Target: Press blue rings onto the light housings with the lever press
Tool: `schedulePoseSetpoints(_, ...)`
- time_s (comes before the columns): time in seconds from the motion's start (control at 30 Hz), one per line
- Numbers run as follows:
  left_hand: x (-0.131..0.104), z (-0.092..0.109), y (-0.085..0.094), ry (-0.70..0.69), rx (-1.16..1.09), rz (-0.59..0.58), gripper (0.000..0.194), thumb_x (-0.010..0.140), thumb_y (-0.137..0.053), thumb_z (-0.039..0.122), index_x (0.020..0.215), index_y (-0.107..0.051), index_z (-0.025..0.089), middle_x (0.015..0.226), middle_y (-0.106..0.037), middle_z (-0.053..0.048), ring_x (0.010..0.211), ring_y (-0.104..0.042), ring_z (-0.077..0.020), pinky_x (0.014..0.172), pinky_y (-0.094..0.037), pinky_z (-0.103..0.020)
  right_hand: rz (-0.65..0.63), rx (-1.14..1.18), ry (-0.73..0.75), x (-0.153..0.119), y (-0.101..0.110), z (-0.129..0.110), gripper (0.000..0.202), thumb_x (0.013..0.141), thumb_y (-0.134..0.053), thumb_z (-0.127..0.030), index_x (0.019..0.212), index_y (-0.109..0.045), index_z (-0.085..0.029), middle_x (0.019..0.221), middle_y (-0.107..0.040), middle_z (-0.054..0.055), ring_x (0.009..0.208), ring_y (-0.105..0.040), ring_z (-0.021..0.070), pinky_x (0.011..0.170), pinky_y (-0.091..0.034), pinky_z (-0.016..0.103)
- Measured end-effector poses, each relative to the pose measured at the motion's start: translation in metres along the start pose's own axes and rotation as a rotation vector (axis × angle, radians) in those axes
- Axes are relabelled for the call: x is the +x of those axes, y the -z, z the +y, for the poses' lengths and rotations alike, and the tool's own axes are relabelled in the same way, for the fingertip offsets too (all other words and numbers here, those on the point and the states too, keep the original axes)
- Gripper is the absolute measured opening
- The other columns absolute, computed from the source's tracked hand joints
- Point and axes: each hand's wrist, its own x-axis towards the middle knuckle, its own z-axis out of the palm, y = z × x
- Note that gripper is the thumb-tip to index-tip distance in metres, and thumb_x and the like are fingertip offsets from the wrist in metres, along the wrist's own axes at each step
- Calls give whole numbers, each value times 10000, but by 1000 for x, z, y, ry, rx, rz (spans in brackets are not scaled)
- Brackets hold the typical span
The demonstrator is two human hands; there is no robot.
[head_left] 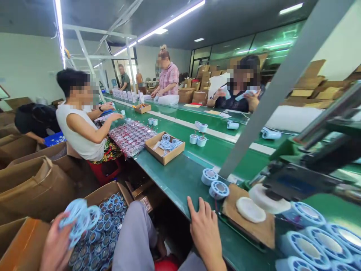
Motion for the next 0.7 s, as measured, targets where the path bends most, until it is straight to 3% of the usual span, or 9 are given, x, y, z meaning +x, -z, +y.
schedulePoseSetpoints(0.03,10,25,-31,-30,-106,-103,345,779,-626,383,1072,-537,223,629,-537,67,465,-524,-135,447,-463,-240,-2,18,-5,-1,-1,1,706,811,-557,-28,1457,-483,-302,1416,-456,168,1270,-462,311,1029,-410,448)
schedulePoseSetpoints(0.1,28,84,-102,-228,-218,-349,393,716,-640,310,1074,-502,220,703,-571,66,520,-564,-131,482,-472,-224,3,38,-13,-2,-4,1,728,803,-537,-6,1458,-477,-318,1426,-454,160,1281,-460,309,1035,-408,458)
schedulePoseSetpoints(0.2,46,168,-215,-534,-59,-527,242,829,-520,196,1069,-514,167,731,-554,65,537,-511,-84,517,-435,-186,17,38,-25,-2,-10,2,764,785,-523,19,1454,-475,-347,1429,-466,144,1280,-472,306,1030,-416,472)
schedulePoseSetpoints(0.27,52,202,-278,-602,3,-582,162,877,-520,150,1035,-552,138,778,-572,50,602,-520,-78,583,-451,-191,34,35,-27,-1,-16,2,780,770,-531,21,1447,-480,-363,1421,-480,137,1276,-480,313,1018,-425,480)
schedulePoseSetpoints(0.33,56,217,-323,-642,89,-647,95,911,-579,183,984,-590,123,829,-602,21,677,-561,-98,659,-496,-233,60,33,-20,-1,-22,3,775,765,-544,10,1435,-493,-375,1406,-498,132,1269,-490,318,1003,-436,481)
schedulePoseSetpoints(0.4,58,217,-350,-665,192,-727,140,926,-627,264,939,-620,125,880,-633,-11,750,-602,-127,724,-536,-287,79,26,-10,0,-26,4,747,774,-562,-15,1425,-505,-376,1398,-506,129,1266,-494,321,996,-441,476)
schedulePoseSetpoints(0.5,65,210,-367,-682,315,-829,222,928,-641,345,952,-646,125,943,-659,-36,843,-642,-164,797,-562,-346,88,6,6,0,-30,5,710,783,-598,-54,1413,-521,-372,1391,-513,128,1265,-496,326,984,-446,463)
schedulePoseSetpoints(0.6,76,208,-366,-707,354,-876,254,924,-646,360,1016,-655,123,1004,-676,-53,914,-659,-190,868,-558,-398,82,-12,10,1,-28,7,709,770,-604,-52,1396,-538,-379,1373,-529,126,1252,-507,324,968,-450,446)
schedulePoseSetpoints(0.7,84,207,-350,-748,292,-842,184,892,-663,268,1028,-681,145,1086,-694,-96,1033,-648,-213,994,-503,-415,54,-9,10,1,-25,7,730,750,-600,-53,1402,-531,-373,1376,-523,119,1256,-500,315,976,-443,431)
